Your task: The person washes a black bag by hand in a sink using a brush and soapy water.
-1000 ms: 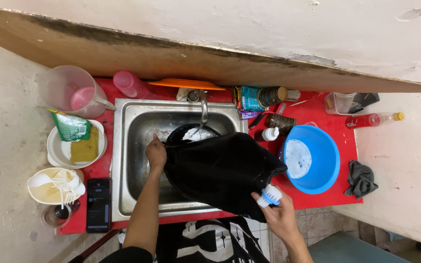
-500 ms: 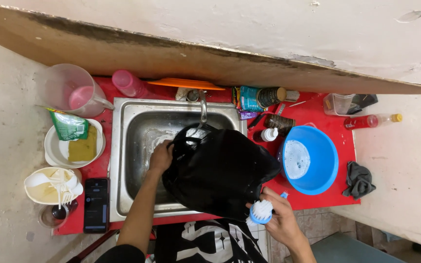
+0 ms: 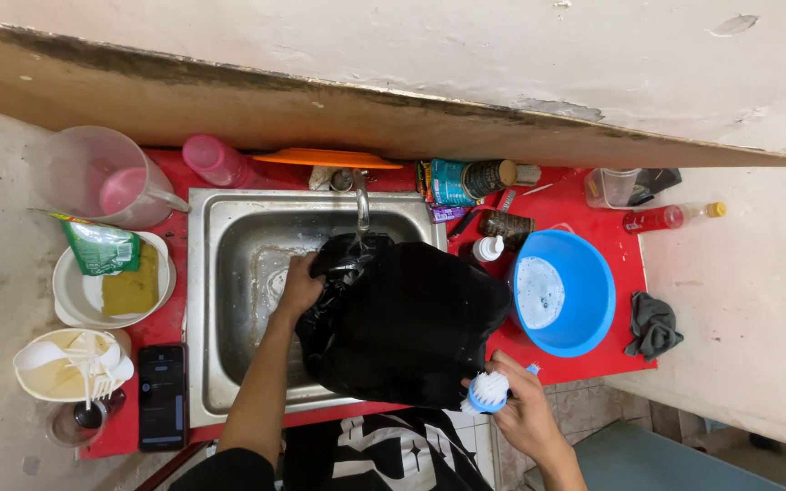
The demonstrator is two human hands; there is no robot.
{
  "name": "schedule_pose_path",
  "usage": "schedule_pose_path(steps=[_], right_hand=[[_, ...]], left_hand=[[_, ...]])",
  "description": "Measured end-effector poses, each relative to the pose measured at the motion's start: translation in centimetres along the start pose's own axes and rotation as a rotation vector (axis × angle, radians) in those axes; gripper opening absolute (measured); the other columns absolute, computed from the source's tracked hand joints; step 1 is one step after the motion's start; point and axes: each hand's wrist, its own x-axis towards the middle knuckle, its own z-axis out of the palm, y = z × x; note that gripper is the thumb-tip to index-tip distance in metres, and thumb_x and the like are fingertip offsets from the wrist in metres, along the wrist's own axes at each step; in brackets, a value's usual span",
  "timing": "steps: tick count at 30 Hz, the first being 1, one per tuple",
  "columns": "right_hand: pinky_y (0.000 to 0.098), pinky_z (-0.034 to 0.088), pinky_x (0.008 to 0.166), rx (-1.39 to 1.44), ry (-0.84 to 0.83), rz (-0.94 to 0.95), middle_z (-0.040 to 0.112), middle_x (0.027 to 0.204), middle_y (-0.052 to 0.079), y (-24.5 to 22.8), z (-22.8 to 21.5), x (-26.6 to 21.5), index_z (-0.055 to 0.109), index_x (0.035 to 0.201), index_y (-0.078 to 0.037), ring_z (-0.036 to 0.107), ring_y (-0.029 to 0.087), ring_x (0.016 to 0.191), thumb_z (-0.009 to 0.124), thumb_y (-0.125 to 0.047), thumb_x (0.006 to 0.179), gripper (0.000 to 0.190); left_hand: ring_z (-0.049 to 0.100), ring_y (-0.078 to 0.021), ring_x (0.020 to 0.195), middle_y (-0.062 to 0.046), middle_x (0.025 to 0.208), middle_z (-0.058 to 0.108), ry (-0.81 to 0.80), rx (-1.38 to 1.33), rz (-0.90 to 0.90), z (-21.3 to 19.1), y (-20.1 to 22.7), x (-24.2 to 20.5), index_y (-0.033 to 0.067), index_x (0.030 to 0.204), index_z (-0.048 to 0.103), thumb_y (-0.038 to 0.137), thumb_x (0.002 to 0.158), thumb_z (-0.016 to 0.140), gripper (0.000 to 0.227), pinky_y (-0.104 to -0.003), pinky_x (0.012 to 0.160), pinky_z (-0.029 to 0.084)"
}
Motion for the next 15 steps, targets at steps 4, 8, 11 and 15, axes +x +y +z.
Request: schedule_pose_path(steps=[4, 8, 11, 15], right_hand=[[0.0295, 0.029, 0.056, 0.028, 0.015, 0.026, 0.042, 0.072, -0.001, 0.7, 0.2, 0.0, 0.055, 0.074, -0.008, 0.038, 0.011, 0.062, 0.081, -0.005, 0.084, 0.028], [0.0286, 0.032, 0.059, 0.012, 0.050, 0.018, 0.042, 0.075, -0.002, 1.9, 0.1, 0.0, 0.060, 0.081, -0.008, 0.039, 0.012, 0.065, 0.080, -0.007, 0.084, 0.020], [0.0292, 0.033, 0.059, 0.007, 0.061, 0.028, 0.043, 0.075, -0.003, 2.1, 0.0, -0.1, 0.063, 0.083, -0.009, 0.039, 0.012, 0.066, 0.079, -0.012, 0.086, 0.017], [0.0281, 0.033, 0.059, 0.026, 0.079, 0.041, 0.040, 0.075, -0.002, 2.8, 0.0, -0.3, 0.061, 0.083, -0.008, 0.038, 0.012, 0.065, 0.080, -0.009, 0.085, 0.019]], left_hand=[[0.067, -0.0253, 0.101, -0.012, 0.109, 0.070, -0.051, -0.023, -0.014, -2.7, 7.3, -4.5, 0.0100, 0.123, 0.057, 0.011, 0.090, 0.061, 0.033, -0.036, 0.088, 0.052], [0.070, -0.0271, 0.106, -0.011, 0.113, 0.073, -0.093, 0.070, 0.127, -2.7, 9.5, -5.5, 0.0183, 0.143, 0.048, 0.013, 0.087, 0.067, 0.059, -0.036, 0.091, 0.053], [0.070, -0.0273, 0.095, -0.009, 0.103, 0.075, -0.056, 0.174, 0.196, -1.7, 7.8, -4.6, 0.0176, 0.135, 0.055, 0.012, 0.086, 0.066, 0.051, -0.037, 0.080, 0.052], [0.070, -0.0319, 0.076, -0.017, 0.086, 0.073, 0.004, 0.165, 0.250, -1.5, 5.4, -4.3, 0.0101, 0.131, 0.055, 0.005, 0.089, 0.059, 0.042, -0.041, 0.068, 0.052]])
